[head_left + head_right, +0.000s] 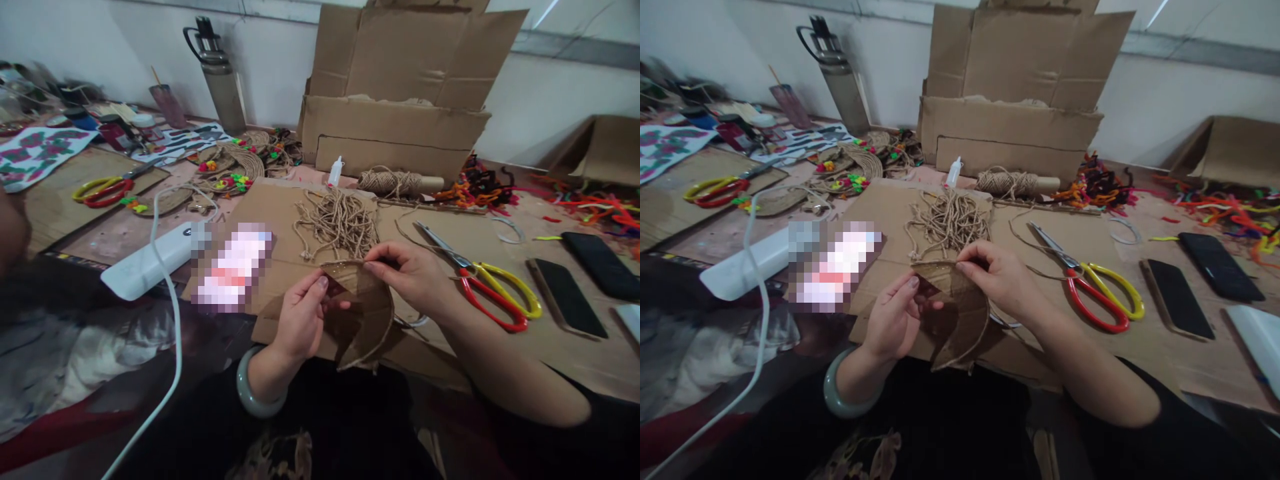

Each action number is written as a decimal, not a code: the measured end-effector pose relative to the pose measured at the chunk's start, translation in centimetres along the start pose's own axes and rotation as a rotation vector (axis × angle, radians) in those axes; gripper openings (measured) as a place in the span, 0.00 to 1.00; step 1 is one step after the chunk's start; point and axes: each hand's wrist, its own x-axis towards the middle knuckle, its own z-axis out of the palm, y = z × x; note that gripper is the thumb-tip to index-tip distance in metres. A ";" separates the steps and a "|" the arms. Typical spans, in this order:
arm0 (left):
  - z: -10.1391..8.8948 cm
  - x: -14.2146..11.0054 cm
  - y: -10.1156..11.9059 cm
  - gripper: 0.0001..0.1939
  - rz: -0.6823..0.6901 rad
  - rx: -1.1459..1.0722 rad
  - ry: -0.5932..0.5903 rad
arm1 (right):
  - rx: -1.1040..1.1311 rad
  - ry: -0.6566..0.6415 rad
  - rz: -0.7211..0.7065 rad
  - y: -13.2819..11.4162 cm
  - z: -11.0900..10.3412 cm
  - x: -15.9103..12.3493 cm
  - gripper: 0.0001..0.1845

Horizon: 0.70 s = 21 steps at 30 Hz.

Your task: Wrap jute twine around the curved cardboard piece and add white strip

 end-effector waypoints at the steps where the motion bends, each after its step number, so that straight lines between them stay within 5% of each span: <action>1: 0.0 0.0 -0.1 0.10 0.000 0.010 0.001 | -0.002 -0.003 -0.003 0.0 0.0 0.0 0.05; 21: 0.3 0.2 -0.2 0.06 -0.029 0.136 -0.001 | 0.023 0.027 -0.020 0.0 0.2 -0.2 0.05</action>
